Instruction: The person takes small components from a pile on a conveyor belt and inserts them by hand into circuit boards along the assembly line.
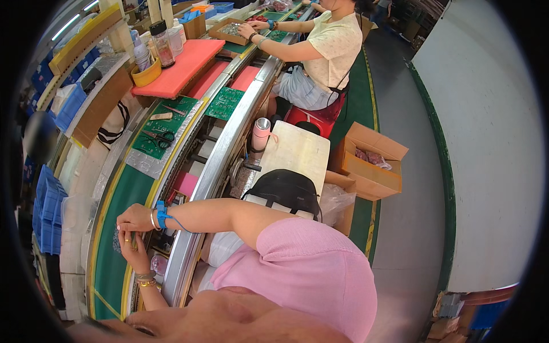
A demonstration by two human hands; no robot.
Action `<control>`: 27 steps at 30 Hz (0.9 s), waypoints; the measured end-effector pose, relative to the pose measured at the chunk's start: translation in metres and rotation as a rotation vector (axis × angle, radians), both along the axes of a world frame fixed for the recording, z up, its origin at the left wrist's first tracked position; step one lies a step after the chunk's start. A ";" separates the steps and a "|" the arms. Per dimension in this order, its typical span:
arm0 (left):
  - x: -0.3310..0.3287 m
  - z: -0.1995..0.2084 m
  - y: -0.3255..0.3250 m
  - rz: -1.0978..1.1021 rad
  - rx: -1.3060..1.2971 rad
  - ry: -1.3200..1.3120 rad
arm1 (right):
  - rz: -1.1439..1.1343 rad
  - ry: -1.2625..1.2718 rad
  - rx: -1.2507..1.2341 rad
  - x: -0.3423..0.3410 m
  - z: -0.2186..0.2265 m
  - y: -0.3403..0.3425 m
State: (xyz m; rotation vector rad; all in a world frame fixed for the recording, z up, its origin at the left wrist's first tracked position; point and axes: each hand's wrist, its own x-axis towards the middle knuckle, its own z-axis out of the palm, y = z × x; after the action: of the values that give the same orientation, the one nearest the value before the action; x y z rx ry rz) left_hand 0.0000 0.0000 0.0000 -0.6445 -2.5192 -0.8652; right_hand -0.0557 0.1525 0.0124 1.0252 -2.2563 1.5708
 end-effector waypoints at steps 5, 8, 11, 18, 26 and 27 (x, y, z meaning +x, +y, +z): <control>0.015 0.039 -0.002 0.063 -0.008 0.194 | -0.102 -0.033 -0.112 0.007 0.004 -0.011; 0.015 0.045 -0.014 0.202 -0.068 0.175 | -0.128 0.055 -0.090 0.001 -0.001 -0.012; 0.030 0.062 -0.019 0.268 -0.040 0.098 | -0.109 -0.133 -0.080 0.003 0.007 0.007; 0.106 0.019 -0.154 0.803 -0.217 -0.053 | -0.023 -0.117 0.013 0.004 0.012 0.013; 0.214 -0.002 -0.316 1.531 -0.356 -0.543 | 0.036 -0.164 0.034 0.008 0.010 0.002; 0.215 0.000 -0.320 1.520 -0.307 -0.660 | 0.019 -0.175 0.046 0.007 0.010 0.004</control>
State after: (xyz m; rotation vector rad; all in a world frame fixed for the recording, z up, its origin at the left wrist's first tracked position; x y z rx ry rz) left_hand 0.2150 -0.3196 -0.0001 1.5762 -2.6096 -0.0512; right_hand -0.0487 0.1561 0.0223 0.9574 -2.4132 1.6845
